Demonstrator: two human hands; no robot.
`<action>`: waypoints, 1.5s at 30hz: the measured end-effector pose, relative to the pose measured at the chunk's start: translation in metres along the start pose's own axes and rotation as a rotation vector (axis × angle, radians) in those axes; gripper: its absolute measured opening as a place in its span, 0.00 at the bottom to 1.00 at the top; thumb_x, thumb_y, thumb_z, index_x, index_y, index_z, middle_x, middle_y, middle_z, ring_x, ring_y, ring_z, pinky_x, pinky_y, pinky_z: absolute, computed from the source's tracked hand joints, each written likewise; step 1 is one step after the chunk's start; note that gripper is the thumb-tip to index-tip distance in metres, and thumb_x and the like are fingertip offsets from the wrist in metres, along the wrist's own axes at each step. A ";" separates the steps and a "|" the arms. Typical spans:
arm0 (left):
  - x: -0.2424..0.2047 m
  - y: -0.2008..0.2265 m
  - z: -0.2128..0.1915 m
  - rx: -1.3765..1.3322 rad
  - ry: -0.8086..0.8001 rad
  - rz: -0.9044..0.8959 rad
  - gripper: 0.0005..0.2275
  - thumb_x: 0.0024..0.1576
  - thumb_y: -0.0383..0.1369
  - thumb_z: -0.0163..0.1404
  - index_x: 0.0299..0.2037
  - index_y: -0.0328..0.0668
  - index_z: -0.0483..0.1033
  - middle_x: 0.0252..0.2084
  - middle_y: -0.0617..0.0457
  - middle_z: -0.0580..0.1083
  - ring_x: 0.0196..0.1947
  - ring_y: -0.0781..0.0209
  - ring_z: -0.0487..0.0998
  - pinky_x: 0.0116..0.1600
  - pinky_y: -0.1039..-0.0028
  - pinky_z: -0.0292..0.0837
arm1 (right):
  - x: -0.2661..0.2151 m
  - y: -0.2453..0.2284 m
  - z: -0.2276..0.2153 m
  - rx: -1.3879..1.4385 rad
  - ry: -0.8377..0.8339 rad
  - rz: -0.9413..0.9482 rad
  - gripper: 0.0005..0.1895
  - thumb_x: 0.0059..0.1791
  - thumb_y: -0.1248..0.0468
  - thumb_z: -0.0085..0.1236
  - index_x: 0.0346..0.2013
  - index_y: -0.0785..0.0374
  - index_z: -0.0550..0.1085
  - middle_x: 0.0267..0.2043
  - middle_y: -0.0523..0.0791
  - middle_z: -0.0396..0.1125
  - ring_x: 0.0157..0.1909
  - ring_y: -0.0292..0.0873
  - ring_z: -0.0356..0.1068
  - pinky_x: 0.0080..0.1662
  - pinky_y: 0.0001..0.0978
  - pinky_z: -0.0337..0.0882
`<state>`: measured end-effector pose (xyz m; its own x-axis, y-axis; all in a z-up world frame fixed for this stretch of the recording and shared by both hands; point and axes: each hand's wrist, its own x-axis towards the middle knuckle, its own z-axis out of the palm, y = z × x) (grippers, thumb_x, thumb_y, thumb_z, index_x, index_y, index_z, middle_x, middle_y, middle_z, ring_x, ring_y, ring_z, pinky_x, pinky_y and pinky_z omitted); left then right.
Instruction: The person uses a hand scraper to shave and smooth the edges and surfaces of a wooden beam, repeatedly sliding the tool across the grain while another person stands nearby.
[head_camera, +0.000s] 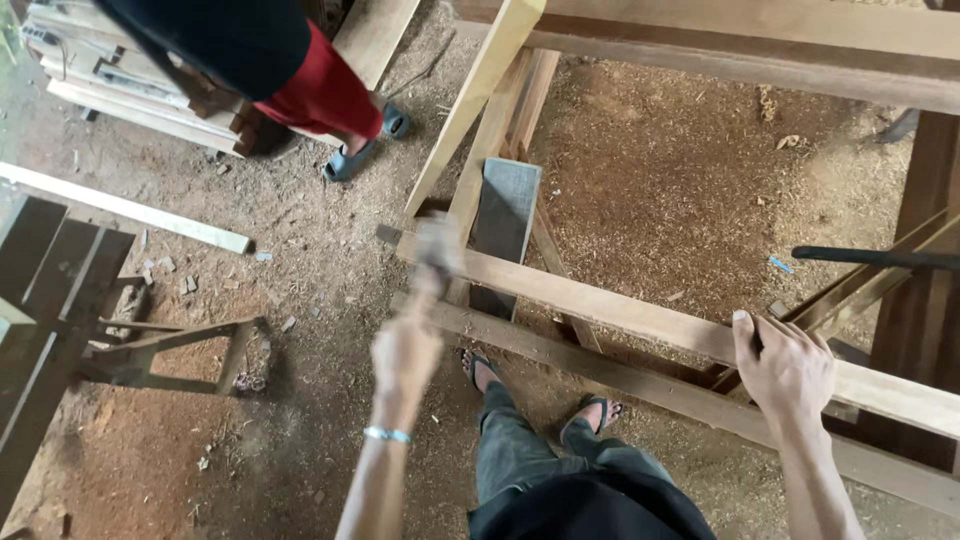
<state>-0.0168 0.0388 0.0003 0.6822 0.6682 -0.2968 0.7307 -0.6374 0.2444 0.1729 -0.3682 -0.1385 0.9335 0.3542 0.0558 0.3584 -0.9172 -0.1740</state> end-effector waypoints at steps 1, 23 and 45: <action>0.008 -0.004 -0.009 -0.134 0.026 -0.099 0.24 0.64 0.35 0.39 0.72 0.63 0.55 0.13 0.55 0.68 0.09 0.63 0.67 0.11 0.77 0.56 | -0.001 0.000 -0.001 0.001 0.004 0.005 0.27 0.60 0.46 0.38 0.36 0.56 0.81 0.28 0.43 0.74 0.29 0.41 0.73 0.46 0.36 0.73; -0.031 0.057 0.041 -0.066 -0.108 0.169 0.30 0.62 0.32 0.39 0.77 0.63 0.50 0.16 0.55 0.69 0.11 0.66 0.65 0.14 0.74 0.58 | 0.004 -0.002 -0.001 -0.089 -0.108 0.091 0.30 0.60 0.42 0.33 0.36 0.53 0.81 0.28 0.42 0.76 0.31 0.41 0.74 0.46 0.32 0.75; -0.013 0.009 0.041 -0.049 0.444 0.460 0.18 0.58 0.29 0.51 0.53 0.73 0.70 0.17 0.65 0.70 0.15 0.76 0.67 0.19 0.82 0.60 | -0.001 0.010 0.008 -0.009 0.071 -0.033 0.28 0.65 0.44 0.37 0.40 0.58 0.81 0.33 0.44 0.76 0.35 0.41 0.76 0.49 0.34 0.74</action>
<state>-0.0197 0.0089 -0.0316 0.8641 0.4329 0.2566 0.3542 -0.8854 0.3010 0.1756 -0.3767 -0.1484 0.9195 0.3705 0.1313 0.3886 -0.9070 -0.1623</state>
